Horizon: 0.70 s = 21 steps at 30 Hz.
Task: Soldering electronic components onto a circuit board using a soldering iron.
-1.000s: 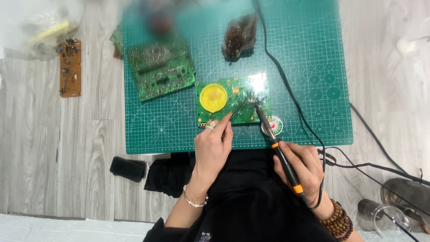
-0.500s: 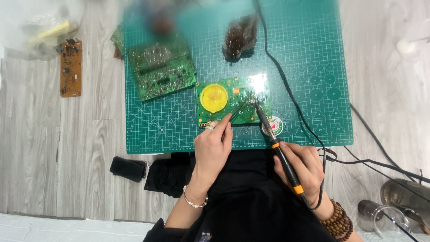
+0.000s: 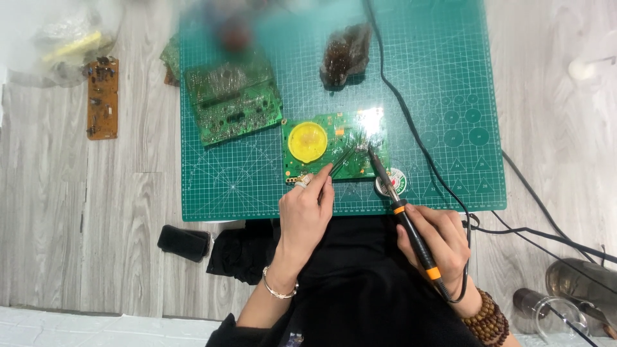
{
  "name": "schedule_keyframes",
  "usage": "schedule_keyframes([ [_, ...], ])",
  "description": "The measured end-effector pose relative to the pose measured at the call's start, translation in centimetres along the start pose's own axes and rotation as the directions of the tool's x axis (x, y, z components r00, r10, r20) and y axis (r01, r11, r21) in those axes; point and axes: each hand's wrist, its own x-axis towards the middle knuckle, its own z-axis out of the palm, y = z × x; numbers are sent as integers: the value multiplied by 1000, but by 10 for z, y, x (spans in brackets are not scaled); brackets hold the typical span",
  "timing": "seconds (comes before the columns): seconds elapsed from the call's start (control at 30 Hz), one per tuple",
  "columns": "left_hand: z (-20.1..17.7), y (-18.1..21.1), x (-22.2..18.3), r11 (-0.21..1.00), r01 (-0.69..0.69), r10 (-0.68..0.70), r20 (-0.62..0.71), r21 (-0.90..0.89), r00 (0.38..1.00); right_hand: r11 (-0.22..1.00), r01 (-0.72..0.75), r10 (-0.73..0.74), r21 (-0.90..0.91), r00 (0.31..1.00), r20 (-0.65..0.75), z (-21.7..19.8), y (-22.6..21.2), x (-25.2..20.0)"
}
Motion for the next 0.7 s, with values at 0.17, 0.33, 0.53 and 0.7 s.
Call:
schedule_keyframes([
  [0.17,0,1,1,1000,-7,7,-5,-9,1000,1000,-22,22,15,1000,14,-2,-2,3],
  [0.33,0,0,0,1000,-12,12,-5,0,1000,996,-74,72,53,996,45,-5,-3,5],
  [0.53,-1,1,1,1000,-14,14,-1,-8,1000,987,-125,120,98,991,55,-9,-7,11],
  [0.7,-1,1,1,1000,-5,5,-2,-14,1000,985,-135,132,105,991,32,-11,-7,11],
])
